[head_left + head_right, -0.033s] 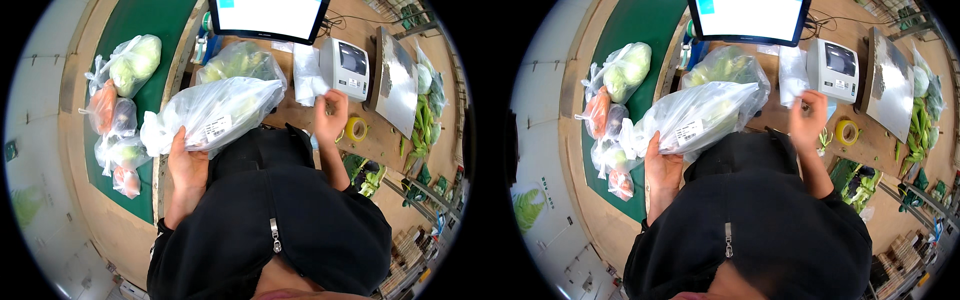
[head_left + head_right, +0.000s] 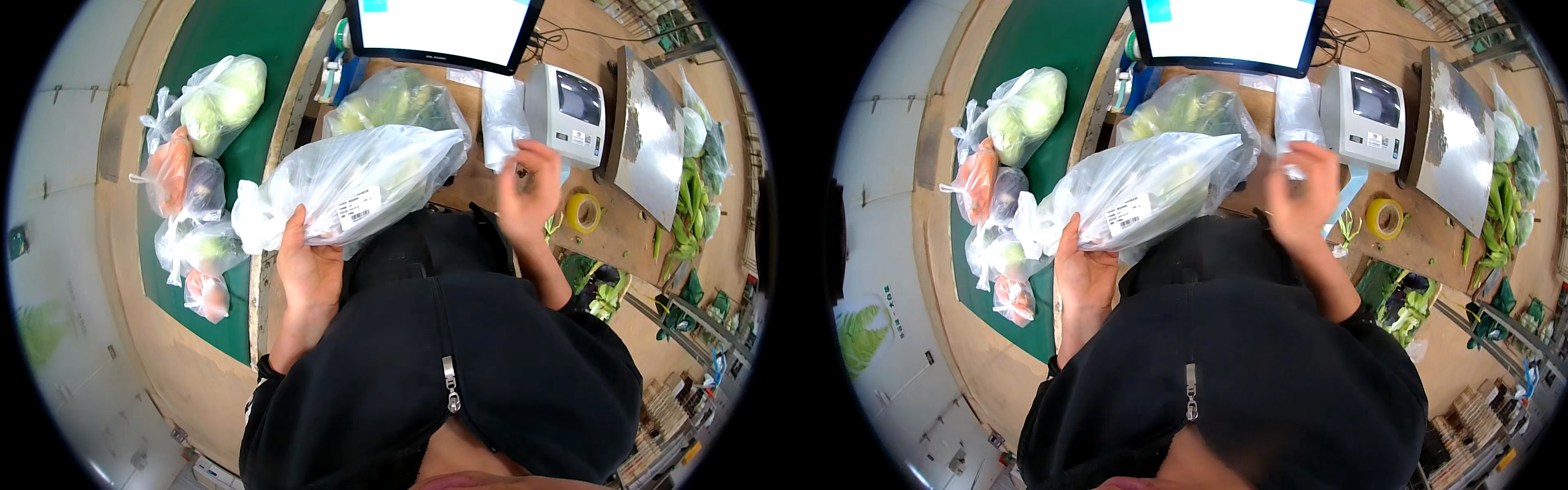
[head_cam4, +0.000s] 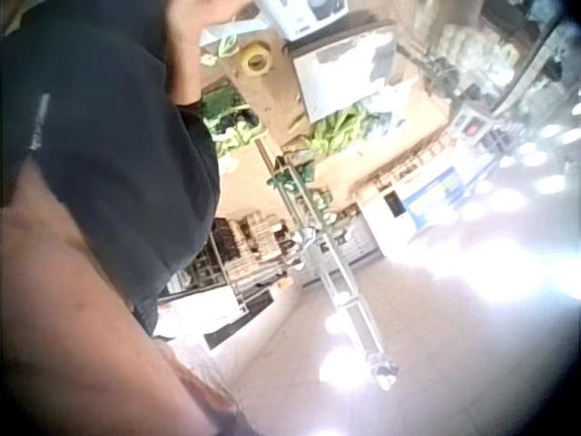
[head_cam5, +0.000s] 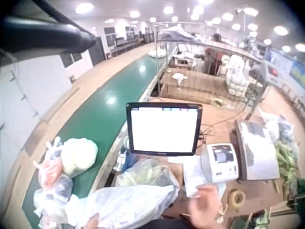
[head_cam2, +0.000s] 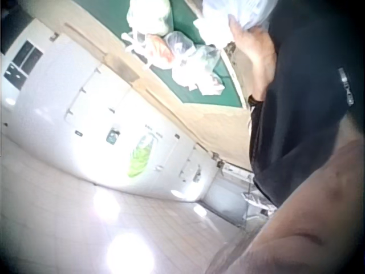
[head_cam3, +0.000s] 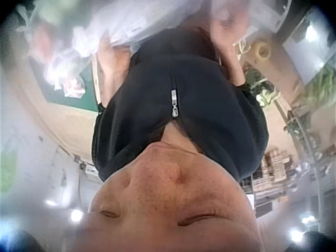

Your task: The person uses a tablet to manage orders, then selects corn cobs from a large sack, trims their ends with a knife, and places them into plastic bags. The bags are weighed on a scale, labeled with a printer, and set aside on the counter.

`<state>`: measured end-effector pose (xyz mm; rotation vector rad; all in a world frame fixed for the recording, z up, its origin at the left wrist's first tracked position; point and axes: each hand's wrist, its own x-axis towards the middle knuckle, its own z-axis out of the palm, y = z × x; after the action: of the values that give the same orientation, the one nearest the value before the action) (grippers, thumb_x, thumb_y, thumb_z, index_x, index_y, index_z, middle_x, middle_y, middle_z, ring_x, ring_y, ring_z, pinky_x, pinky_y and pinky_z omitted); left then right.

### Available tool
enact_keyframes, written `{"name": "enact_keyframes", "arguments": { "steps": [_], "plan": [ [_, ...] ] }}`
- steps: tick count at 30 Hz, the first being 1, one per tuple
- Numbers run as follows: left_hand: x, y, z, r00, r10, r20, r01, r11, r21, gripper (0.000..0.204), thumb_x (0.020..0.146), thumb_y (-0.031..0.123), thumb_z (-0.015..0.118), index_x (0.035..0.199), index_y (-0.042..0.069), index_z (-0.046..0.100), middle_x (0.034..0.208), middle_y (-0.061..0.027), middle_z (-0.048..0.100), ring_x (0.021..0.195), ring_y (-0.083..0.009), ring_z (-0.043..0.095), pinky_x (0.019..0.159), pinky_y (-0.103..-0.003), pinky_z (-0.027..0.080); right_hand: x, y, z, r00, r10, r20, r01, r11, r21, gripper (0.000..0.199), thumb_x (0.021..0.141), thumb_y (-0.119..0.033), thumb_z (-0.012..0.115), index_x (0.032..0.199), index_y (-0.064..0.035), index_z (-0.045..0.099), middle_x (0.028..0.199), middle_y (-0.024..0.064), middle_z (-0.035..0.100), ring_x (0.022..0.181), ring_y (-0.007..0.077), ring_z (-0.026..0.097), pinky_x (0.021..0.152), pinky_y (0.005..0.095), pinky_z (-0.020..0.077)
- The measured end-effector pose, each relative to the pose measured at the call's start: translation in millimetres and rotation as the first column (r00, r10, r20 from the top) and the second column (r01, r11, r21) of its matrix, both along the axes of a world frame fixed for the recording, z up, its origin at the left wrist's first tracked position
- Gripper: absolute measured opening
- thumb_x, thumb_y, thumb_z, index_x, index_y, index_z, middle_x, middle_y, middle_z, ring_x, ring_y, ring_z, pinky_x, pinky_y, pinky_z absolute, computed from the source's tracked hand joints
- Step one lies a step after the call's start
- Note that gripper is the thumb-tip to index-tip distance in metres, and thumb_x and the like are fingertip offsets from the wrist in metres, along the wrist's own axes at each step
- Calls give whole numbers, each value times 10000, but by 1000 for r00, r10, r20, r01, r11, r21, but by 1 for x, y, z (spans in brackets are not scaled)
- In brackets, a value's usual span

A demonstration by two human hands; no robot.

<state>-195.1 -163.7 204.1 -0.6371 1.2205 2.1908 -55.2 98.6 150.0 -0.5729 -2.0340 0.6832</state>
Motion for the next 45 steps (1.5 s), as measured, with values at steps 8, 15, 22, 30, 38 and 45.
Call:
{"name": "enact_keyframes", "arguments": {
  "steps": [8, 15, 22, 30, 38, 45],
  "plan": [
    [-3, -9, -4, 998, -21, 55, 16, 996, 85, 435, 1050, 290, 539, 1381, 8, 531, 1337, -131, 655, 1197, -266, 648, 1037, -414, 506, -77, -80, 12, 710, 675, 203, -685, 594, 422, 353, 761, -134, 677, 1079, 19, 687, 1188, 172, 691, 1110, 335, 675, 936, 444, 543],
    [-8, -26, -7, 994, 87, 71, -92, 993, 69, 399, 1055, 277, 534, 1347, 6, 552, 1303, -119, 670, 1174, -241, 655, 1016, -391, 508, -83, -104, 15, 561, 774, 292, -827, 533, 178, 478, 816, -91, 669, 1285, 0, 635, 1386, 138, 622, 1302, 302, 586, 1125, 522, 402],
    [-27, -54, -9, 977, 202, 74, -205, 978, 45, 384, 1057, 264, 515, 1325, -7, 562, 1288, -135, 682, 1177, -257, 662, 1002, -423, 529, -102, -99, 14, 560, 692, 456, -788, 615, 35, 578, 789, -219, 788, 1303, -23, 612, 1453, 144, 565, 1401, 320, 494, 1189, 582, 289],
    [-133, -143, -1, 928, 372, 25, -373, 922, 105, 289, 1050, 194, 478, 1229, 0, 593, 1208, -139, 692, 1111, -266, 679, 1019, -417, 527, -105, -74, -1, 653, 662, 367, -713, 701, 5, 333, 847, -142, 751, 1153, -43, 666, 1203, 125, 664, 1203, 325, 611, 1124, 560, 372],
    [-396, -345, -12, 887, 395, -239, -417, 908, -50, 539, 956, 258, 542, 1391, -61, 533, 1410, -231, 584, 1317, -337, 551, 1131, -477, 439, -30, -22, -58, 742, 444, 502, -455, 884, -109, 89, 920, -101, 673, 983, -38, 674, 899, 125, 645, 880, 350, 618, 846, 464, 485],
    [-511, -381, -77, 952, 188, -240, -281, 849, -448, 481, 972, 271, 561, 1341, -37, 570, 1331, -204, 619, 1237, -300, 586, 1087, -438, 466, 138, -32, -106, 574, 244, 781, 170, 898, -405, 171, 965, -183, 645, 998, -19, 679, 952, 174, 710, 929, 378, 680, 812, 447, 543]
  ]
}}
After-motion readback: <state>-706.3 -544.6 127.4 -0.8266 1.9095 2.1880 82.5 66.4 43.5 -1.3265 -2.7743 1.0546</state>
